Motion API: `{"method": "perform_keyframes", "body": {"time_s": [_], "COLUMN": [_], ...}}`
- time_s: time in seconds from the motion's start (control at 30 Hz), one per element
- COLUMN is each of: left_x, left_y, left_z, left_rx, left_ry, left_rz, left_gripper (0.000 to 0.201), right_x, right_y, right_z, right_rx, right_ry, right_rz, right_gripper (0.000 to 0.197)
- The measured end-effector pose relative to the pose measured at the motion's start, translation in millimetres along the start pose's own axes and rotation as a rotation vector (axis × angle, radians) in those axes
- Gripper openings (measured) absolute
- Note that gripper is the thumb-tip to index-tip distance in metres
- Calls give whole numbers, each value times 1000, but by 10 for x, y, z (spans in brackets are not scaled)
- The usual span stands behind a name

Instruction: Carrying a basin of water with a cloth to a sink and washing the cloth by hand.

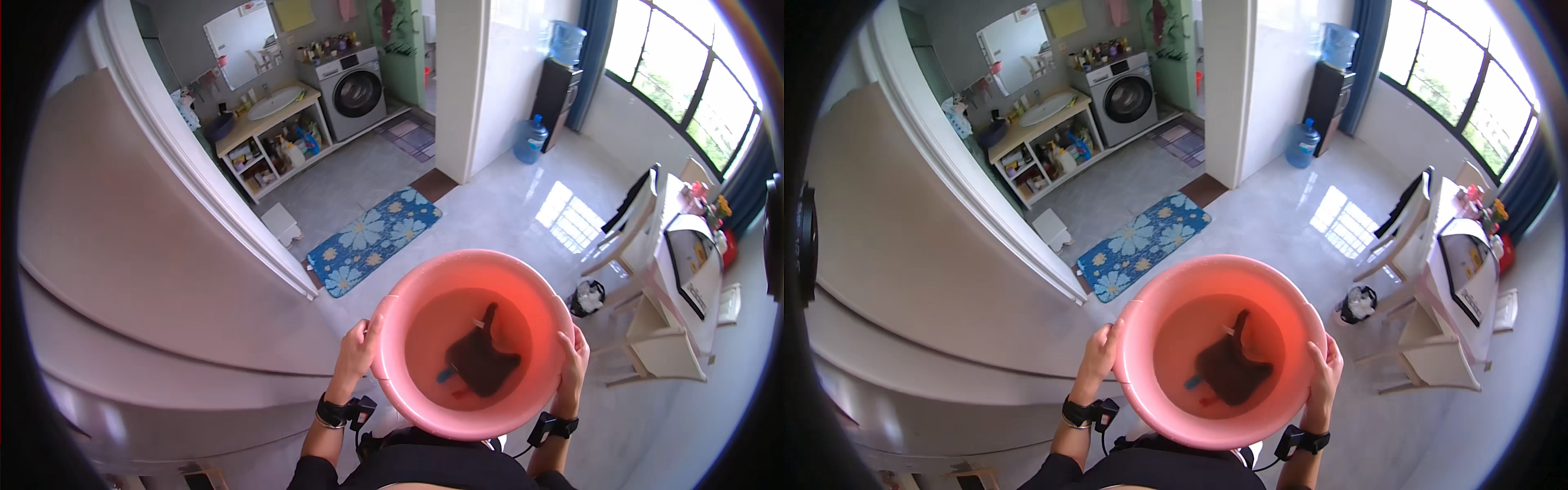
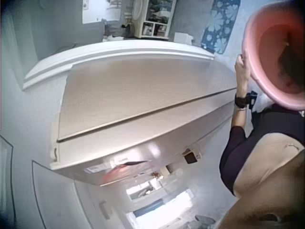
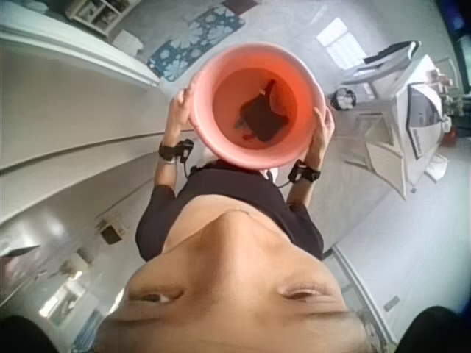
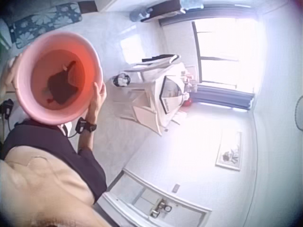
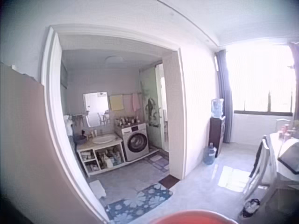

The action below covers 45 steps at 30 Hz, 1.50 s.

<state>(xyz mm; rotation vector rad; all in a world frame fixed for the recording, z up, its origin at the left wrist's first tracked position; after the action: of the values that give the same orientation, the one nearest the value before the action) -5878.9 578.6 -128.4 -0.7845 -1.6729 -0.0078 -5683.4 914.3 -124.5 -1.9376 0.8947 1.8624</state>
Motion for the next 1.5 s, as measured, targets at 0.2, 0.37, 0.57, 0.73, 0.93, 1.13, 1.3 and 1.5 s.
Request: {"method": "perform_keyframes", "body": {"time_s": [0.2,0.37,0.57,0.73,0.93,1.13,1.3,1.5], "left_x": [-14,194,105,323,301,455,551,808], "left_y": [-311,-707,-1408,-1948,-2522,-2898,-3301,-3726], "left_z": [952,1844,3068,4019,5171,6372,7459,8923], "left_rx": [180,286,447,462,507,551,534,497], "left_ry": [-79,-146,-135,-136,-224,-162,-99,1], "left_rz": [-83,-88,54,-30,-28,-94,-106,-62], "left_gripper": [56,50,54,51,46,37,36,38], "right_x": [36,218,241,166,322,363,349,356], "right_y": [700,1333,2325,3134,3952,4685,5154,5623], "right_z": [1689,3029,4313,5281,6527,7836,8807,9874], "right_rx": [-175,-295,-324,-360,-431,-488,-453,-378], "right_ry": [66,83,95,112,163,131,64,77], "right_rz": [-28,-60,-104,-51,-115,-5,13,96], "right_gripper": [37,36,39,40,41,40,53,67]}}
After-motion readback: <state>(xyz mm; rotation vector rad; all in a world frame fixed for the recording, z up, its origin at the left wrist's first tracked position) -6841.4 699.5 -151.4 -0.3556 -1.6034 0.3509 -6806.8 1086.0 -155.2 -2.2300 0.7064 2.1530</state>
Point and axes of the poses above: each hand's wrist, its own z-axis towards the middle knuckle, its own y-axis out of the palm, x = y × z, the point moved 3 cm from there along z, towards the middle knuckle, and after that the axes turned 11 degrees about -x, right-handed, at the moved point
